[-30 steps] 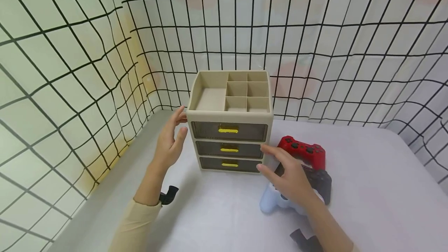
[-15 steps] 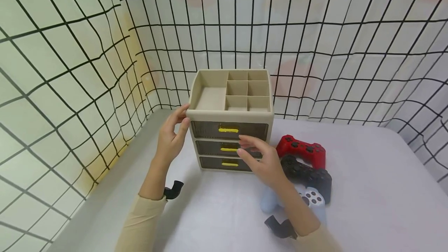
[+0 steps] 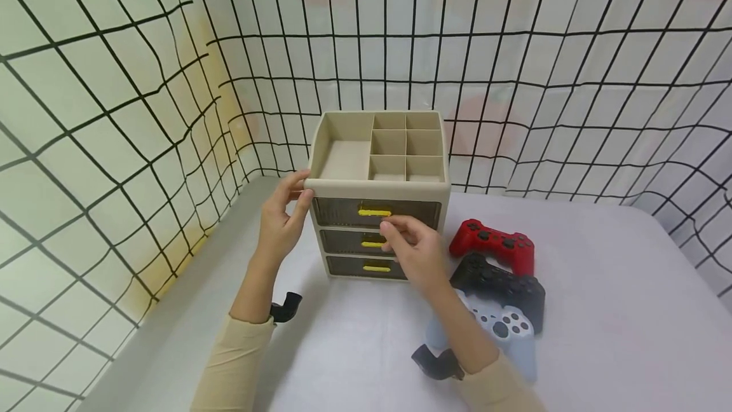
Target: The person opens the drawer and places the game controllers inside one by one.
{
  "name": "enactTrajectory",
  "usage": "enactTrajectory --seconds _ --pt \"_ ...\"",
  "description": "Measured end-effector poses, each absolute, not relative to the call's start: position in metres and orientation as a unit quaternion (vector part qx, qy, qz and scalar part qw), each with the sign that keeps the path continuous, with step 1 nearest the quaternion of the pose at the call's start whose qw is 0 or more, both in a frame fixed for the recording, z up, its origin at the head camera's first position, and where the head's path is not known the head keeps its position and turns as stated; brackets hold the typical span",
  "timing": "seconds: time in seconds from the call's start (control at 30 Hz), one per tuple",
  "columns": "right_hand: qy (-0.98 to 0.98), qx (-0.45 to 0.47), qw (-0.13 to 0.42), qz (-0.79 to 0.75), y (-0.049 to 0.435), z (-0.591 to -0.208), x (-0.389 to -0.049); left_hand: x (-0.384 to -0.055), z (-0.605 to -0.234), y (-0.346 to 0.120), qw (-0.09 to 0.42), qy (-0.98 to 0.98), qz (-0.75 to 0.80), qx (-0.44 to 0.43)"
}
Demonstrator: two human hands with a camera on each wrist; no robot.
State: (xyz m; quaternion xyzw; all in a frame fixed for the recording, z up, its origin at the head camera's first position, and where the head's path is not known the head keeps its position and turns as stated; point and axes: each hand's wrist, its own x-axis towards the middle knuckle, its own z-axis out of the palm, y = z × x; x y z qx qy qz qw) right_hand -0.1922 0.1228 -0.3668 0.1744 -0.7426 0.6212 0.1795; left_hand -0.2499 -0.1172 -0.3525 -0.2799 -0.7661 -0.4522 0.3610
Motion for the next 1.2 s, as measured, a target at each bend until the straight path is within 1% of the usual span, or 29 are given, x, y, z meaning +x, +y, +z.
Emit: enactTrajectory --seconds 0.27,0.43,0.6,0.8,0.93,1.2 --pt "-0.674 0.086 0.150 0.718 0.106 -0.361 -0.196 -0.248 -0.351 -0.120 0.347 -0.762 -0.470 -0.278" --pt "-0.603 0.050 0.163 0.779 0.096 -0.358 -0.197 -0.249 -0.350 -0.120 0.344 -0.757 -0.478 -0.283" --pt "-0.576 0.017 0.177 0.798 0.090 -0.356 -0.198 -0.250 -0.349 -0.118 0.346 -0.749 -0.485 -0.290" --pt "-0.551 -0.006 0.196 0.811 0.087 -0.355 -0.197 -0.251 -0.348 -0.113 0.341 -0.747 -0.498 -0.279" --pt "-0.541 -0.011 0.199 0.817 0.086 -0.356 -0.195 -0.250 -0.346 -0.110 0.335 -0.746 -0.507 -0.272" --pt "-0.539 -0.013 0.181 0.822 0.086 -0.358 -0.185 -0.224 -0.323 -0.108 0.333 -0.743 -0.512 -0.273"
